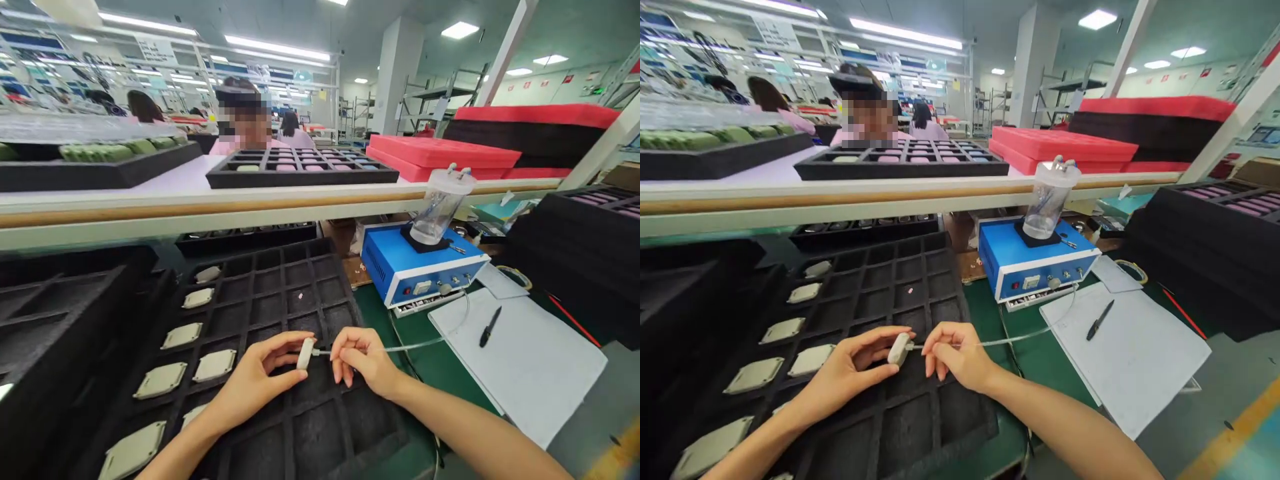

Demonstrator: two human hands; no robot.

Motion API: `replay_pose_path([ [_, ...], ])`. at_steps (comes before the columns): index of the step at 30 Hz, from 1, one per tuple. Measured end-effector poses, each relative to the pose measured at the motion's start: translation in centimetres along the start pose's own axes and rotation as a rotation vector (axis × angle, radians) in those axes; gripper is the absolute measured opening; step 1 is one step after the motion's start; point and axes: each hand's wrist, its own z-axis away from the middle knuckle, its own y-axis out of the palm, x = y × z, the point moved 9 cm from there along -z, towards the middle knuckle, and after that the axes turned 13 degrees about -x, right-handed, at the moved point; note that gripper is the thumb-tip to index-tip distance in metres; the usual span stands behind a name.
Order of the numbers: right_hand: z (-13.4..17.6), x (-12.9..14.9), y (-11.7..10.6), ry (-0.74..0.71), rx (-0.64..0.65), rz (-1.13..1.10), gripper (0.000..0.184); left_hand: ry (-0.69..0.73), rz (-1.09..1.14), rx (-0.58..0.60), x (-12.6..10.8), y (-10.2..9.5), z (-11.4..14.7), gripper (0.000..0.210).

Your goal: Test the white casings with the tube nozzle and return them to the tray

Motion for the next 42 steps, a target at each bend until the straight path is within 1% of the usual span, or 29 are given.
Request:
replay_pose_path([
  [4, 0.0, 0.3, 0.0, 0.006, 0.008, -0.017, 0.011, 0.02, -0.009, -0.037, -0.2, -0.1, 0.0, 0.044],
  [8, 0.0, 0.2, 0.0, 0.019, 0.009, -0.042, 0.009, 0.026, -0.028, -0.039, -0.4, -0.1, 0.1, 0.044],
  [17, 0.1, 0.3, -0.2, 0.001, 0.004, -0.034, 0.009, 0.066, -0.032, -0.063, -0.6, -0.2, 0.2, 0.046],
  [28, 0.2, 0.6, -0.2, -0.01, 0.003, -0.026, 0.01, 0.082, -0.038, -0.062, -1.0, -0.1, 0.4, 0.047],
  [33, 0.2, 0.5, -0.2, -0.011, -0.001, -0.015, 0.011, 0.067, -0.026, -0.066, -1.1, 0.0, 0.3, 0.046],
  [42, 0.1, 0.7, -0.2, -0.013, -0.004, -0.001, 0.01, 0.081, -0.019, -0.066, -1.3, 0.0, 0.4, 0.043],
])
